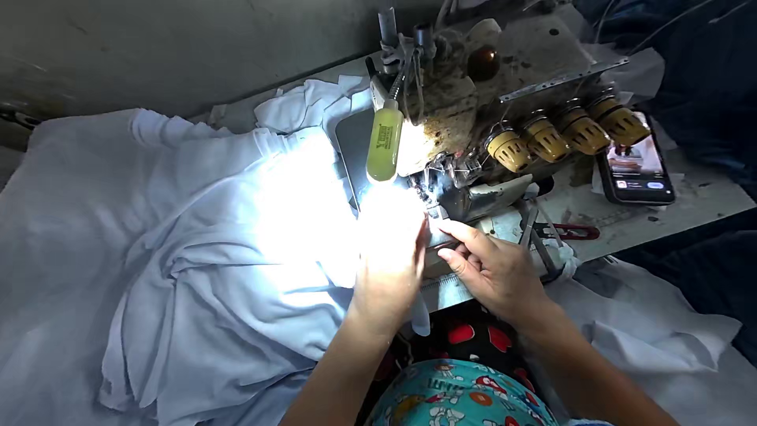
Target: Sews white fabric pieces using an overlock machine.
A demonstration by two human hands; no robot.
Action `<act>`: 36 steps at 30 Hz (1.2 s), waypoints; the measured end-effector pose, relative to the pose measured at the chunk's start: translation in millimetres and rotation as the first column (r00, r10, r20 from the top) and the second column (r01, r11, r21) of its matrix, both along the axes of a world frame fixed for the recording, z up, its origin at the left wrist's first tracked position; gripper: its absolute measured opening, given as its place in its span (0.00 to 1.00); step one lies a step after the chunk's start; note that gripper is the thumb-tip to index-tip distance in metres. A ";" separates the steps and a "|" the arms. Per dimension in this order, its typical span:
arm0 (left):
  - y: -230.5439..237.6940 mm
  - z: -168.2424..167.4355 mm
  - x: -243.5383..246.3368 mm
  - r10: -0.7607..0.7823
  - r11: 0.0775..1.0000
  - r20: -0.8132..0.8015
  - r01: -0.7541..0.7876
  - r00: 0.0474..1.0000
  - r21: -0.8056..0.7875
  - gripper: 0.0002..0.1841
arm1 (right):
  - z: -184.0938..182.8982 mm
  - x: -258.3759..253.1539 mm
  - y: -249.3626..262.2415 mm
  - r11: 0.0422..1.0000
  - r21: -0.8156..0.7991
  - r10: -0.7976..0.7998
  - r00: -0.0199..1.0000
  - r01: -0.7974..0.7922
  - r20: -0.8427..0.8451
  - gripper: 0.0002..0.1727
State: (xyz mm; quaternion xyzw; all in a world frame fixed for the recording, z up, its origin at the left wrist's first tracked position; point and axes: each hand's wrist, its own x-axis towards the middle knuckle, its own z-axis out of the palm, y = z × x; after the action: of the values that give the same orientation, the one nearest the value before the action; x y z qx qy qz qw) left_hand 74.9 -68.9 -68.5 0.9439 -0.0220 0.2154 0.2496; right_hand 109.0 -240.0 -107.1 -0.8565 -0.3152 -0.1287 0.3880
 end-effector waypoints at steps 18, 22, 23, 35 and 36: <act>52.3 5.8 16.1 0.020 0.993 -0.042 -0.015 0.999 0.114 0.18 | 17.7 -10.1 -9.5 0.939 0.170 0.316 0.945 -0.299 -0.087 0.15; 49.2 13.8 -23.1 0.192 0.981 -0.009 -0.192 0.981 -0.010 0.10 | 15.2 -10.2 1.4 0.912 0.250 0.346 0.937 -0.326 -0.040 0.13; 47.4 14.6 -33.0 0.192 0.981 -0.002 -0.192 0.981 0.031 0.09 | 14.0 -10.6 4.3 0.909 0.234 0.358 0.933 -0.343 -0.022 0.15; -5.3 43.4 -11.5 -0.266 0.962 -0.193 0.246 0.945 -0.118 0.15 | 16.1 27.9 -34.0 0.984 0.116 0.135 0.990 -0.138 0.030 0.11; -3.4 41.4 -8.2 -0.273 0.960 -0.165 0.257 0.948 -0.115 0.14 | 15.4 24.1 -35.0 0.977 0.177 0.112 0.993 -0.117 0.038 0.12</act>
State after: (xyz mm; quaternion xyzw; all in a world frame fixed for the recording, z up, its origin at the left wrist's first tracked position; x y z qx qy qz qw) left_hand 66.6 -72.3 -27.2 0.9354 -0.1161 0.0947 0.3204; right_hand 133.0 -275.0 -91.7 -0.7968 -0.3564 -0.1461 0.4656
